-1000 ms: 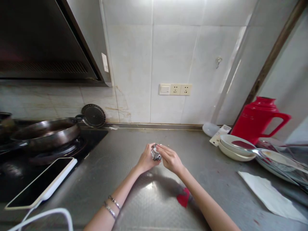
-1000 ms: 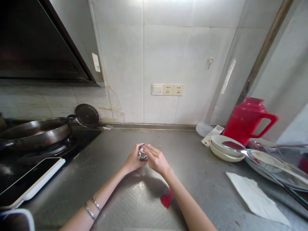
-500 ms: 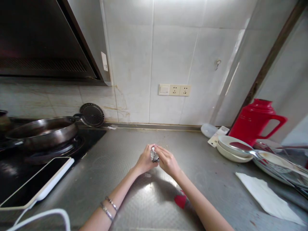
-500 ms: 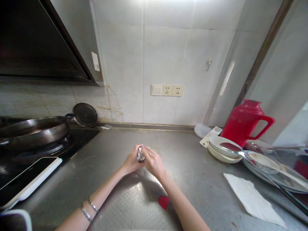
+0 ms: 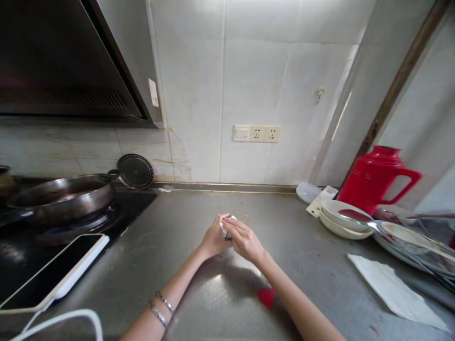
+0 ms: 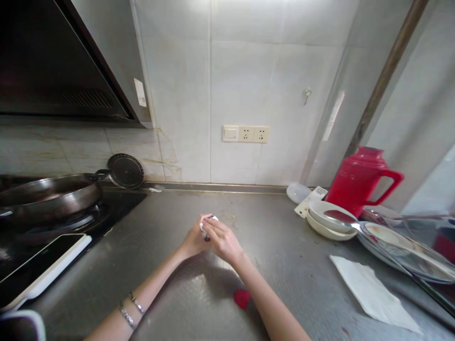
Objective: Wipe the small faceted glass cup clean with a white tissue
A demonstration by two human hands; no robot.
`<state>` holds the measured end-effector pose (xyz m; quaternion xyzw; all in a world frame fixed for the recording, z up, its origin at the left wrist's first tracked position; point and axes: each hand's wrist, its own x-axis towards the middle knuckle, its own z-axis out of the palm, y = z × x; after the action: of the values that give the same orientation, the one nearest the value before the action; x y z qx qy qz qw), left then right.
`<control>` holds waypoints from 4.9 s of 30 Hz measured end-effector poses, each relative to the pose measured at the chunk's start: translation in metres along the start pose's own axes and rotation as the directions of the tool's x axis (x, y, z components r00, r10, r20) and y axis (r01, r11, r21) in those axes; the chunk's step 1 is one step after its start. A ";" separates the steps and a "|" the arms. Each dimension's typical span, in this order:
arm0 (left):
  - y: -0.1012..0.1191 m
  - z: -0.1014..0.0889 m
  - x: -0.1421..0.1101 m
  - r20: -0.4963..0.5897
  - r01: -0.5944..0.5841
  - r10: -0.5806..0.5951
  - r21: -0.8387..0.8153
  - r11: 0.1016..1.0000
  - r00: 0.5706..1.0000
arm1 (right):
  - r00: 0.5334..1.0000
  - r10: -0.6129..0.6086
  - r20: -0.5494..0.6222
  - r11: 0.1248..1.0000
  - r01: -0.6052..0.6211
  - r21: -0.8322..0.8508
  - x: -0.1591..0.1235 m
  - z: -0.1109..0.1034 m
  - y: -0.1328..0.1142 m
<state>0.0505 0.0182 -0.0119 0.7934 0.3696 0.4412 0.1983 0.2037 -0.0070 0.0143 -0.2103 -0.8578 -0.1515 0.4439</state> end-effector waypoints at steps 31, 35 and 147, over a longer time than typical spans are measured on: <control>0.011 0.008 0.002 -0.007 0.134 -0.153 -0.441 0.887 0.988 | 0.757 0.609 -0.237 0.786 -0.538 0.305 -0.001 0.005 -0.001; 0.008 0.012 0.003 -0.034 0.139 -0.171 -0.442 0.886 0.985 | 0.804 0.532 -0.266 0.842 -0.468 0.269 -0.001 0.004 -0.003; 0.013 -0.015 0.015 0.012 0.238 -0.273 -0.526 0.816 0.962 | 0.548 0.833 -0.069 0.502 -0.699 0.509 0.000 0.004 0.009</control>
<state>0.0481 0.0208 0.0124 0.6379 0.3450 0.5195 0.4518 0.2053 0.0025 0.0122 -0.4449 -0.6011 0.2240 0.6250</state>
